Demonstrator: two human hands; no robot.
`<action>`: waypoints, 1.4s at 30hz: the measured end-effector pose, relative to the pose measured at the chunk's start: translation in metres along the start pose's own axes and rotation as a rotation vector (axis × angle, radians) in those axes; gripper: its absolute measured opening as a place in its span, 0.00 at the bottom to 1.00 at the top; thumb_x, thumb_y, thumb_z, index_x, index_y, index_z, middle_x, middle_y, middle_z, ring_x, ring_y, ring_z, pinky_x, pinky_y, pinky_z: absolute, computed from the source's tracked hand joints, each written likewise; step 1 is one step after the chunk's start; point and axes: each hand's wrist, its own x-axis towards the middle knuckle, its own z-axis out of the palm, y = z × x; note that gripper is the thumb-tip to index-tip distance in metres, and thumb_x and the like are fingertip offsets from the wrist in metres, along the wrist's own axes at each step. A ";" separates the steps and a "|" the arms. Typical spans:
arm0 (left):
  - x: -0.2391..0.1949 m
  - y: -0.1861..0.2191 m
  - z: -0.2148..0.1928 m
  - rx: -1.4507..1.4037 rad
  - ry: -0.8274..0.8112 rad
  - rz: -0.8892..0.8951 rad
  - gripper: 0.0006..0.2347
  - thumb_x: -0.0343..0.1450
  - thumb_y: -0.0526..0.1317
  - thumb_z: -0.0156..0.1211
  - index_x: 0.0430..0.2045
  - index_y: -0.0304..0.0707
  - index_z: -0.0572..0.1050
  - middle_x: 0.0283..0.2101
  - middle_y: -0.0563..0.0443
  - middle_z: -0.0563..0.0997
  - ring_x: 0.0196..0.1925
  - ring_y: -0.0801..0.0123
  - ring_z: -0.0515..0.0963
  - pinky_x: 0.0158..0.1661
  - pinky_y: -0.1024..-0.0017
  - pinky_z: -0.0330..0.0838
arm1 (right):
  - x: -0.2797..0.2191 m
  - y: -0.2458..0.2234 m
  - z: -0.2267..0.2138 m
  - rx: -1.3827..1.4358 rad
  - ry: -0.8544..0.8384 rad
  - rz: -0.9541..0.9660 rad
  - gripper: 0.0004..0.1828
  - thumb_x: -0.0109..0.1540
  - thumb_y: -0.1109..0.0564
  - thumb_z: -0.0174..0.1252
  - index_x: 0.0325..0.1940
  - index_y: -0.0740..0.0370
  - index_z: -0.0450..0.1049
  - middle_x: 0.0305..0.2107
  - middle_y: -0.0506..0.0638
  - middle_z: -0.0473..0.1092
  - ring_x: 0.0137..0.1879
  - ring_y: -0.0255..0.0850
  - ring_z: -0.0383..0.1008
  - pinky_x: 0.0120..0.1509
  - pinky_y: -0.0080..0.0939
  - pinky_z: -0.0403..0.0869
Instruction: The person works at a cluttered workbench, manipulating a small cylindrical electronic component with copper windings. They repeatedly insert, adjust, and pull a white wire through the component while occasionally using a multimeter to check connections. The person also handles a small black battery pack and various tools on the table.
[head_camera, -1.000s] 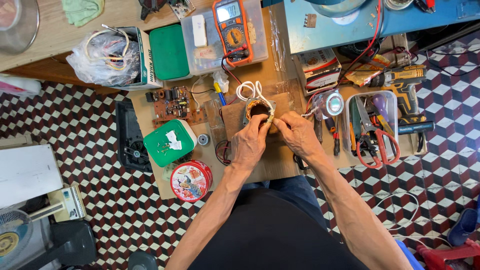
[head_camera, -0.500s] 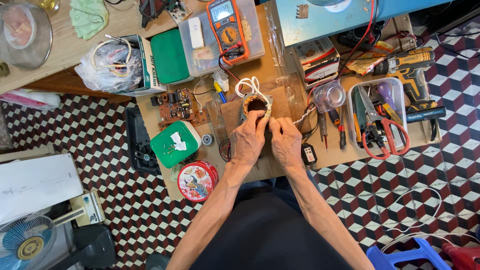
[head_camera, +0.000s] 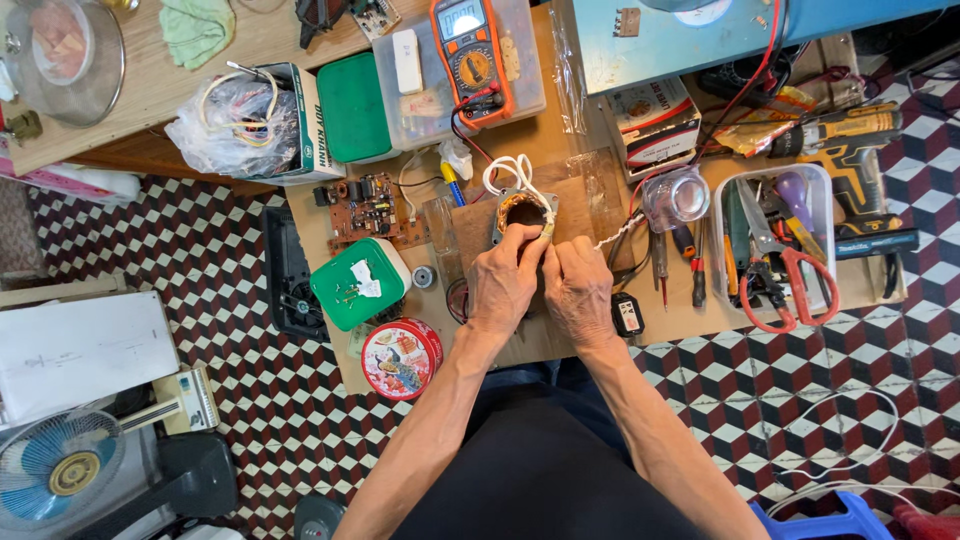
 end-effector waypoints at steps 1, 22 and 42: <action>-0.001 -0.001 0.001 -0.009 0.010 0.019 0.06 0.74 0.41 0.61 0.39 0.42 0.77 0.30 0.39 0.83 0.32 0.50 0.85 0.31 0.60 0.76 | -0.002 0.000 -0.002 0.005 -0.012 0.021 0.10 0.66 0.62 0.57 0.32 0.67 0.67 0.30 0.59 0.63 0.38 0.58 0.67 0.42 0.54 0.67; -0.005 0.009 0.032 0.084 0.213 -0.129 0.09 0.75 0.48 0.59 0.44 0.48 0.77 0.31 0.43 0.85 0.34 0.46 0.85 0.32 0.54 0.76 | -0.039 0.010 -0.068 0.474 -0.275 0.364 0.16 0.69 0.65 0.51 0.60 0.68 0.74 0.52 0.55 0.76 0.49 0.38 0.80 0.53 0.35 0.77; -0.113 0.037 0.144 -1.086 0.141 -0.614 0.19 0.74 0.48 0.55 0.50 0.28 0.77 0.44 0.40 0.85 0.46 0.67 0.84 0.42 0.72 0.79 | -0.076 0.096 -0.151 0.591 -0.988 0.648 0.19 0.68 0.54 0.47 0.57 0.66 0.74 0.37 0.48 0.79 0.30 0.35 0.80 0.33 0.33 0.74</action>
